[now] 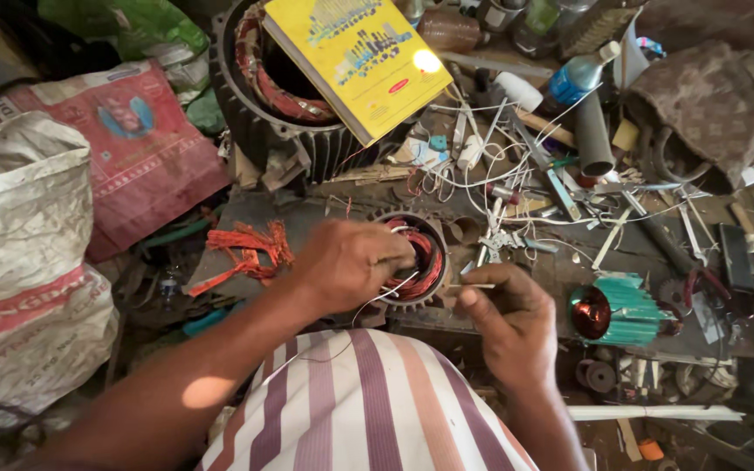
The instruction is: The person winds insulated wire by hand into the slots of a motor stator ring on a cluttered workbench, pressing the wire loops down into the winding and occasionally using pliers to adjust and secure the wire ends.
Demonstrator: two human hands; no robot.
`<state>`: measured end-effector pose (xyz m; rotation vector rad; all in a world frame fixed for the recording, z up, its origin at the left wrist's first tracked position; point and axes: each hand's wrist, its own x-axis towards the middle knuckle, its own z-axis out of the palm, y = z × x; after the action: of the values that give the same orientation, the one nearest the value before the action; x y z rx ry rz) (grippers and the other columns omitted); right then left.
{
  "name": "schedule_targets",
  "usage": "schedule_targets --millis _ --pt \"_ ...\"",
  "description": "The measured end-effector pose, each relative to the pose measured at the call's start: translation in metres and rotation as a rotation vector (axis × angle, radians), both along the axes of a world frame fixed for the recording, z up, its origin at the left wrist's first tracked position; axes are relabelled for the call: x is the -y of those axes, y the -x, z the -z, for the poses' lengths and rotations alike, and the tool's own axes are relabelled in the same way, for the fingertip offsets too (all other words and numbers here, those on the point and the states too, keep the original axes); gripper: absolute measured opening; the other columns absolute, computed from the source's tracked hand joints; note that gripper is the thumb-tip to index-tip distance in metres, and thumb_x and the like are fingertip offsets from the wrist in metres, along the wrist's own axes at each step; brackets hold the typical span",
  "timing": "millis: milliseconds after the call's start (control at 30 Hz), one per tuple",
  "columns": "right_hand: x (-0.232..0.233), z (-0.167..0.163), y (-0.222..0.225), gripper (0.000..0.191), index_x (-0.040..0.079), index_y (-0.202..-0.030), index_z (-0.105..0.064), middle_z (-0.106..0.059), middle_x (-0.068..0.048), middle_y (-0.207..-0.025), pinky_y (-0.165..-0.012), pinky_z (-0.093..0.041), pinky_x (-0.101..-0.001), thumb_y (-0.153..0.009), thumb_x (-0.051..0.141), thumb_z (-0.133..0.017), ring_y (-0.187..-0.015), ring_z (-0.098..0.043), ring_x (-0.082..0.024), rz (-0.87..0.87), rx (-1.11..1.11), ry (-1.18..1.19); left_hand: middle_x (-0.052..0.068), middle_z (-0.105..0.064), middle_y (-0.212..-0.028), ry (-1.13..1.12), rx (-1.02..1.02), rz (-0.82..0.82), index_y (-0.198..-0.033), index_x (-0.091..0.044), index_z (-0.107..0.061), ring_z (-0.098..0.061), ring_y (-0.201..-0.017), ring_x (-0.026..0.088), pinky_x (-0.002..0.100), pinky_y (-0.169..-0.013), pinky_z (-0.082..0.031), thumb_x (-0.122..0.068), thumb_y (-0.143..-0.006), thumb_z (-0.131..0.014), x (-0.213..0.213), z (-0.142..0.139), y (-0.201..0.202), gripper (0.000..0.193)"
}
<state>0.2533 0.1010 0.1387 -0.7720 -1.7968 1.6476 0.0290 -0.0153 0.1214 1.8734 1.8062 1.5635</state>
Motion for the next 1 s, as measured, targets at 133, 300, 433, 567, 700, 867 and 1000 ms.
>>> schedule_targets --millis 133,300,433,567,700,867,1000 --pt "0.005 -0.006 0.005 0.017 -0.003 -0.103 -0.071 -0.073 -0.006 -0.093 -0.075 -0.055 -0.0240 -0.091 0.009 -0.076 -0.084 -0.068 -0.010 -0.012 0.081 -0.192 0.008 -0.075 -0.086 0.158 0.171 0.061 -0.093 -0.013 -0.078 -0.073 -0.076 0.030 0.040 -0.066 -0.057 -0.019 -0.087 -0.073 -0.005 -0.001 -0.016 0.010" --pt "0.008 -0.015 0.008 0.016 0.000 -0.101 -0.073 -0.076 -0.006 -0.091 -0.071 -0.055 -0.0240 -0.090 0.011 -0.078 -0.079 -0.069 -0.010 0.030 0.187 -0.501 0.009 -0.075 -0.083 0.165 0.165 0.101 -0.092 -0.013 -0.077 -0.072 -0.074 0.030 0.041 -0.066 -0.056 -0.024 -0.088 -0.072 -0.009 0.000 -0.023 0.012" --pt "0.011 -0.019 0.011 0.015 0.001 -0.101 -0.073 -0.076 -0.007 -0.089 -0.069 -0.053 -0.0251 -0.089 0.010 -0.077 -0.075 -0.069 -0.011 0.073 0.212 -0.604 0.008 -0.075 -0.084 0.186 0.161 0.073 -0.092 -0.014 -0.077 -0.073 -0.075 0.030 0.041 -0.065 -0.056 -0.024 -0.089 -0.071 -0.010 0.000 -0.024 0.012" --pt "0.013 -0.020 0.013 0.014 0.001 -0.101 -0.071 -0.075 -0.008 -0.091 -0.071 -0.053 -0.0260 -0.089 0.007 -0.076 -0.077 -0.069 -0.012 0.060 0.147 -0.639 0.008 -0.075 -0.084 0.203 0.172 0.065 -0.092 -0.016 -0.077 -0.073 -0.076 0.030 0.042 -0.065 -0.056 -0.026 -0.091 -0.070 -0.010 0.001 -0.023 0.013" --pt "0.015 -0.021 0.014 0.013 0.002 -0.099 -0.072 -0.075 -0.009 -0.089 -0.068 -0.052 -0.0269 -0.087 0.005 -0.076 -0.073 -0.068 -0.014 0.038 0.157 -0.671 0.008 -0.075 -0.085 0.180 0.163 0.069 -0.093 -0.016 -0.077 -0.073 -0.078 0.031 0.042 -0.066 -0.056 -0.026 -0.091 -0.070 -0.011 0.002 -0.023 0.013" --pt "0.015 -0.022 0.017 0.013 0.002 -0.099 -0.072 -0.075 -0.010 -0.090 -0.071 -0.054 -0.0280 -0.086 0.004 -0.076 -0.076 -0.071 -0.016 0.039 0.172 -0.717 0.009 -0.074 -0.083 0.210 0.129 0.055 -0.092 -0.015 -0.076 -0.072 -0.076 0.033 0.045 -0.065 -0.055 -0.027 -0.090 -0.070 -0.012 0.001 -0.022 0.013" --pt "0.018 -0.022 0.019 0.013 0.002 -0.099 -0.072 -0.075 -0.010 -0.089 -0.071 -0.054 -0.0282 -0.087 0.004 -0.076 -0.076 -0.072 -0.017 0.039 0.184 -0.711 0.010 -0.073 -0.080 0.230 0.103 0.044 -0.091 -0.015 -0.076 -0.070 -0.075 0.034 0.046 -0.064 -0.054 -0.028 -0.090 -0.071 -0.011 0.002 -0.021 0.014"
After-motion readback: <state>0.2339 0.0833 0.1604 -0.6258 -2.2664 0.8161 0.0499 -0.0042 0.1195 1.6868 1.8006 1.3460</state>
